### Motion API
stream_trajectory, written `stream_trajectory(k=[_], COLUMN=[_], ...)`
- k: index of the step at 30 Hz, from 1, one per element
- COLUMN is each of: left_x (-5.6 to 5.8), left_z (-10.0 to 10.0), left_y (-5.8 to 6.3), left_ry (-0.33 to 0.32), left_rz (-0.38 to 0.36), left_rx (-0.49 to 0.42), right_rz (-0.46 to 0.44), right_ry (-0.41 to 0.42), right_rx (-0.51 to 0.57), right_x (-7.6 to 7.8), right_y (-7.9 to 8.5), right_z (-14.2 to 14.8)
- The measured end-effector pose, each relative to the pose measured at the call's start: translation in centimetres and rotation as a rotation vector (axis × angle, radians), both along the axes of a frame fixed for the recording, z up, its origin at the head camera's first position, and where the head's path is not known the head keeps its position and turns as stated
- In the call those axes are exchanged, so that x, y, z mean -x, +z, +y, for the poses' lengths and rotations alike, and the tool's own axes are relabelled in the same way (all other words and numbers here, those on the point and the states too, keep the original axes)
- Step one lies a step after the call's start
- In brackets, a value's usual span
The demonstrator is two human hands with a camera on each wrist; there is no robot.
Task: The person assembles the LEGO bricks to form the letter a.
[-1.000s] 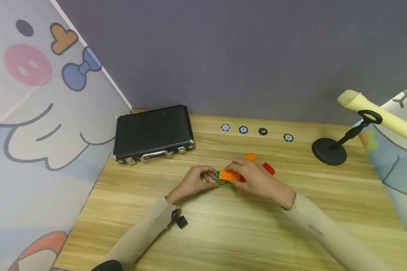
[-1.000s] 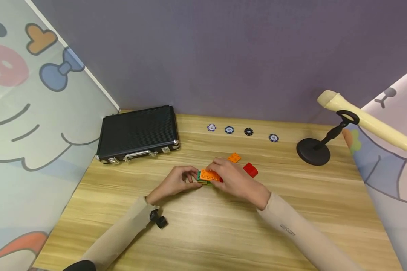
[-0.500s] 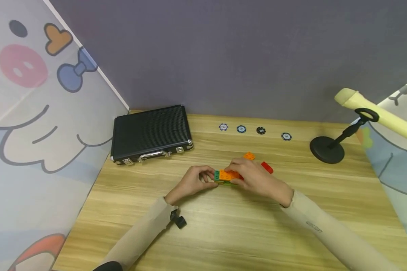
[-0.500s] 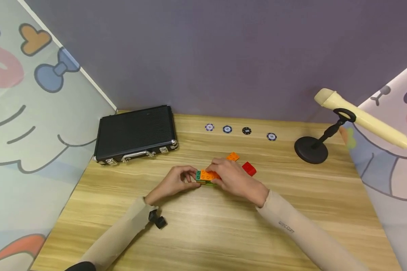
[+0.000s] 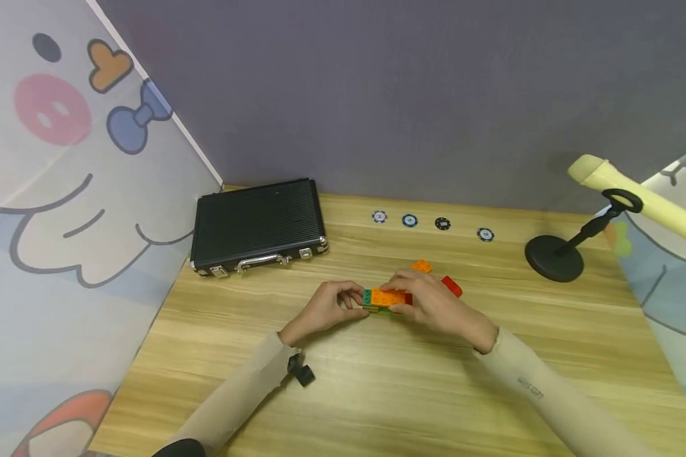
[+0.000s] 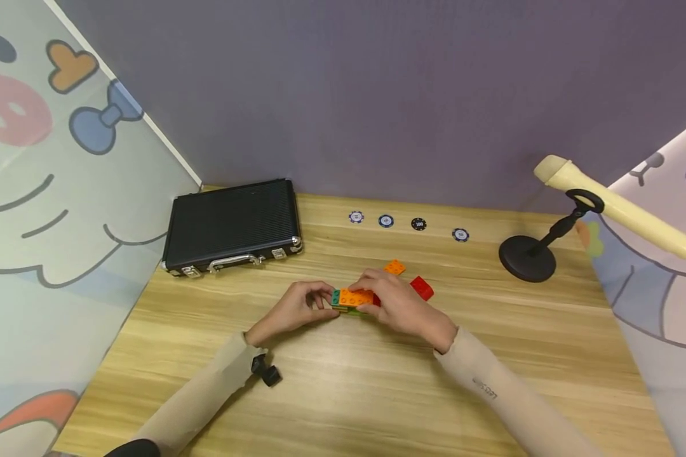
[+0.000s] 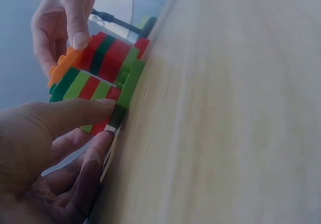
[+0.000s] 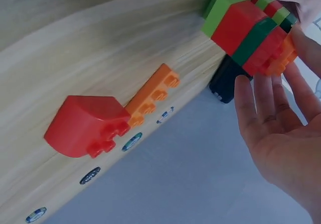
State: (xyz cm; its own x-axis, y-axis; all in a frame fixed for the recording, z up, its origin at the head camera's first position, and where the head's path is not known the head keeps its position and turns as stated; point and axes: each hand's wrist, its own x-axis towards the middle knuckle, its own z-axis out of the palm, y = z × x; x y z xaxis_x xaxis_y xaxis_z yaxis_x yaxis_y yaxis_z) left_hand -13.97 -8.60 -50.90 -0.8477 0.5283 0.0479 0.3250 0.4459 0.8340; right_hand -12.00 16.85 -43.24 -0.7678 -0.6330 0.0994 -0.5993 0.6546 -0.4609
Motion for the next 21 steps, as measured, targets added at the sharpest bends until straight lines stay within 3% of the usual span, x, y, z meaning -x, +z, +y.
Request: stream_trajectory(k=[8, 14, 21], left_x=[0.0, -0.3, -0.2], left_z=[0.1, 0.1, 0.1], left_y=[0.1, 0.2, 0.1], left_ry=[0.005, 0.016, 0.019], left_rz=[-0.012, -0.017, -0.012], left_rx=[0.003, 0.007, -0.003], right_rz=[-0.125, -0.139, -0.152], right_ry=[-0.005, -0.034, -0.007], right_rx=[0.049, 0.112, 0.012], right_x=[0.4, 4.1, 7.0], right_y=[0.4, 0.9, -0.3], right_z=[1.2, 4.3, 5.8])
